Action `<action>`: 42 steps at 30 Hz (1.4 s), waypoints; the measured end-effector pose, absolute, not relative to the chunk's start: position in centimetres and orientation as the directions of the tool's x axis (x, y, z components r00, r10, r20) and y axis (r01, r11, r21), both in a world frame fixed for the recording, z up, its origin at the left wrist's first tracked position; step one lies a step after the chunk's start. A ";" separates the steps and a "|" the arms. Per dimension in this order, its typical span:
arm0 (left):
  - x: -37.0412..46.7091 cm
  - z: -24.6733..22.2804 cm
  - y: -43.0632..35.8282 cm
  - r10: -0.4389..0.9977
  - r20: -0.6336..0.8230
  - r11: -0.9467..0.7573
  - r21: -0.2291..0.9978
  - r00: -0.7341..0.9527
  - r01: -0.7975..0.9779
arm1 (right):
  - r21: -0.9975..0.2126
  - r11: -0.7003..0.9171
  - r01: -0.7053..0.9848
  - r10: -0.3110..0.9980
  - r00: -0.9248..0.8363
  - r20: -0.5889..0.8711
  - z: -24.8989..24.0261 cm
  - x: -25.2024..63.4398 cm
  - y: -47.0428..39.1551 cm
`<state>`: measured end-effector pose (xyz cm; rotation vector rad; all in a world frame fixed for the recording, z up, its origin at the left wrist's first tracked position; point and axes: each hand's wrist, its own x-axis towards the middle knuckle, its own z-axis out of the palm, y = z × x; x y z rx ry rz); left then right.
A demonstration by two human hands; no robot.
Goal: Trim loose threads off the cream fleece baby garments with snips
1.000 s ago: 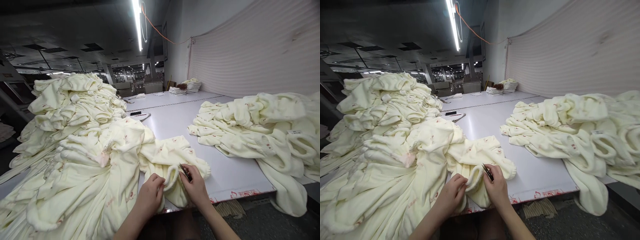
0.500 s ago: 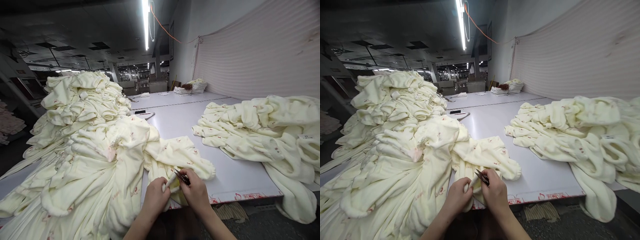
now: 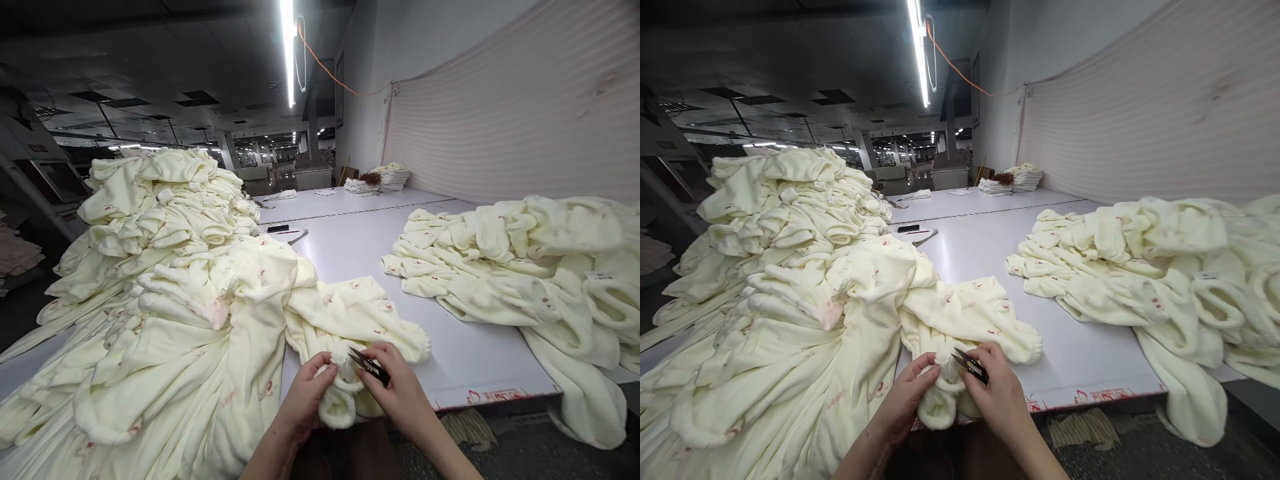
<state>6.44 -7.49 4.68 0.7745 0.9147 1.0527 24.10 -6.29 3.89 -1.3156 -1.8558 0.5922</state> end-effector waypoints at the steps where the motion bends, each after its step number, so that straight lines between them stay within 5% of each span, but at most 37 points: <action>1: 6.4 4.9 -7.5 0.945 -0.242 0.309 0.879 0.218 -0.363 | -0.725 0.364 0.584 0.929 -0.174 0.326 4.1 24.5 -6.7; 10: 6.9 5.9 -7.8 0.948 -0.217 0.279 0.917 0.232 -0.284 | -0.491 0.492 0.719 0.848 -0.268 0.457 5.2 24.4 -7.7; 21: 7.0 5.5 -7.5 0.934 -0.229 0.316 0.884 0.273 -0.343 | -0.629 0.457 0.629 0.881 -0.227 0.414 5.2 24.5 -7.5; 24: 6.4 6.2 -7.5 0.944 -0.189 0.249 0.947 0.270 -0.205 | -0.720 0.408 0.562 0.905 -0.147 0.398 4.5 25.0 -6.9; 29: 3.1 8.6 -7.2 0.999 -0.029 0.035 0.977 -0.033 0.209 | -0.903 0.116 0.414 0.976 0.119 0.180 0.7 27.2 -4.9; 34: -0.2 9.6 -6.4 0.957 0.189 -0.190 0.982 -0.218 0.015 | -0.959 0.002 0.284 0.983 0.175 0.053 -2.6 27.6 -3.3; 37: -0.3 8.9 -6.2 0.995 0.094 -0.095 0.990 -0.018 -0.100 | -0.989 -0.001 0.150 0.986 0.163 0.024 -2.8 27.3 -2.9; 40: 1.6 7.6 -6.5 0.965 -0.054 -0.014 0.967 0.258 0.255 | -1.000 -0.013 0.011 0.993 0.119 -0.012 -2.3 26.8 -3.1; 42: 3.7 6.5 -6.9 0.942 -0.125 -0.068 0.836 0.310 0.544 | -0.998 -0.028 -0.064 0.995 0.096 -0.034 -2.0 26.2 -3.6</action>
